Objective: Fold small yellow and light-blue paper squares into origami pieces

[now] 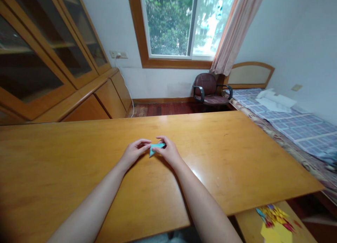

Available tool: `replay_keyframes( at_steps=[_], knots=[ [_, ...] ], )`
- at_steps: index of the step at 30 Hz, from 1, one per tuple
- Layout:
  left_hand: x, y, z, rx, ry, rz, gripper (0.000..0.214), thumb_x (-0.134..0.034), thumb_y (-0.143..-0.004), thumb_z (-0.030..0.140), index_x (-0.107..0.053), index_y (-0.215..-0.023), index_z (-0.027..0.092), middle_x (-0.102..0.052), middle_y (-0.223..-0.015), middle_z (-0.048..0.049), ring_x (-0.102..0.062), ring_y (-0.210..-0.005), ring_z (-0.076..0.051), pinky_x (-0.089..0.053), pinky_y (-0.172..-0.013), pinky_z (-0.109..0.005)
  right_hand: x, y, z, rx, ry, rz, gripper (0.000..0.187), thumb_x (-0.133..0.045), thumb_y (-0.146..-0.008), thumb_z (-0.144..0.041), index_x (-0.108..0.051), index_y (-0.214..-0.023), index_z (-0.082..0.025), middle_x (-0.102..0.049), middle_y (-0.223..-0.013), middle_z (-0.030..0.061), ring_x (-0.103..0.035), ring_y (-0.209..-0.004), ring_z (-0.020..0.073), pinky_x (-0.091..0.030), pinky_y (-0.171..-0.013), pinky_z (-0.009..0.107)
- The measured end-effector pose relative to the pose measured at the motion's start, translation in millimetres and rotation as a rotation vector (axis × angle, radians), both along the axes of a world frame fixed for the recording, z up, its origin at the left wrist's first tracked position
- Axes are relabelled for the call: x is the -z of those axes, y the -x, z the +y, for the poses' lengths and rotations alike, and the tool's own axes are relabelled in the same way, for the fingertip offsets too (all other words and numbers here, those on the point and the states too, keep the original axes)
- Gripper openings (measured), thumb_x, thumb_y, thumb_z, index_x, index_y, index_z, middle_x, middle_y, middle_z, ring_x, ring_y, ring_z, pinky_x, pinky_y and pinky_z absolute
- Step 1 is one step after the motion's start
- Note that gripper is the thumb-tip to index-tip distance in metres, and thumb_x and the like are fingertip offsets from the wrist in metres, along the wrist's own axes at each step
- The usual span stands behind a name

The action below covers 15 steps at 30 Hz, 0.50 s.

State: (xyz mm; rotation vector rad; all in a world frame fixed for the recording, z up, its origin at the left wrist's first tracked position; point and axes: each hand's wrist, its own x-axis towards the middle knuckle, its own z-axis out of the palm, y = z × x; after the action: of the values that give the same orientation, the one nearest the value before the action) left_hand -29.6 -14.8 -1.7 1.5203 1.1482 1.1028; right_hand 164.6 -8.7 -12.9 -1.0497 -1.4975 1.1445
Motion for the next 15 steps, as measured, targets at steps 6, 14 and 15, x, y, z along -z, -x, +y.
replay_keyframes(
  at_steps=[6,14,15],
  knots=[
    [-0.4,1.0,1.3,-0.001,-0.06,0.068,0.027,-0.072,-0.079,0.042,-0.073,-0.092,0.018,-0.073,-0.09,-0.0057,-0.068,-0.085,-0.021,-0.053,-0.081,-0.032,-1.0,-0.2,-0.4,0.004,-0.001,0.001,0.048,-0.078,-0.068,-0.028,-0.063,-0.113,-0.021,-0.058,-0.084,-0.0017,-0.056,-0.075,0.014,-0.045,-0.072,0.027],
    [-2.9,2.7,4.3,-0.02,-0.232,0.122,0.02,-0.07,-0.081,0.04,-0.073,-0.078,0.021,-0.068,-0.096,-0.0076,-0.063,-0.094,-0.022,-0.051,-0.087,-0.035,-0.9,-0.3,-0.5,0.005,-0.016,-0.017,0.048,-0.079,-0.068,-0.031,-0.064,-0.112,-0.021,-0.059,-0.084,-0.0017,-0.056,-0.075,0.0144,-0.045,-0.073,0.028],
    [-3.7,2.8,4.1,-0.019,-0.229,0.129,0.02,-0.07,-0.081,0.04,-0.073,-0.077,0.021,-0.068,-0.096,-0.0077,-0.063,-0.094,-0.023,-0.051,-0.087,-0.036,-1.1,-0.4,-0.7,0.006,-0.018,-0.017,0.048,-0.079,-0.068,-0.031,-0.064,-0.112,-0.021,-0.06,-0.084,-0.0017,-0.057,-0.076,0.0145,-0.045,-0.073,0.028]
  ],
)
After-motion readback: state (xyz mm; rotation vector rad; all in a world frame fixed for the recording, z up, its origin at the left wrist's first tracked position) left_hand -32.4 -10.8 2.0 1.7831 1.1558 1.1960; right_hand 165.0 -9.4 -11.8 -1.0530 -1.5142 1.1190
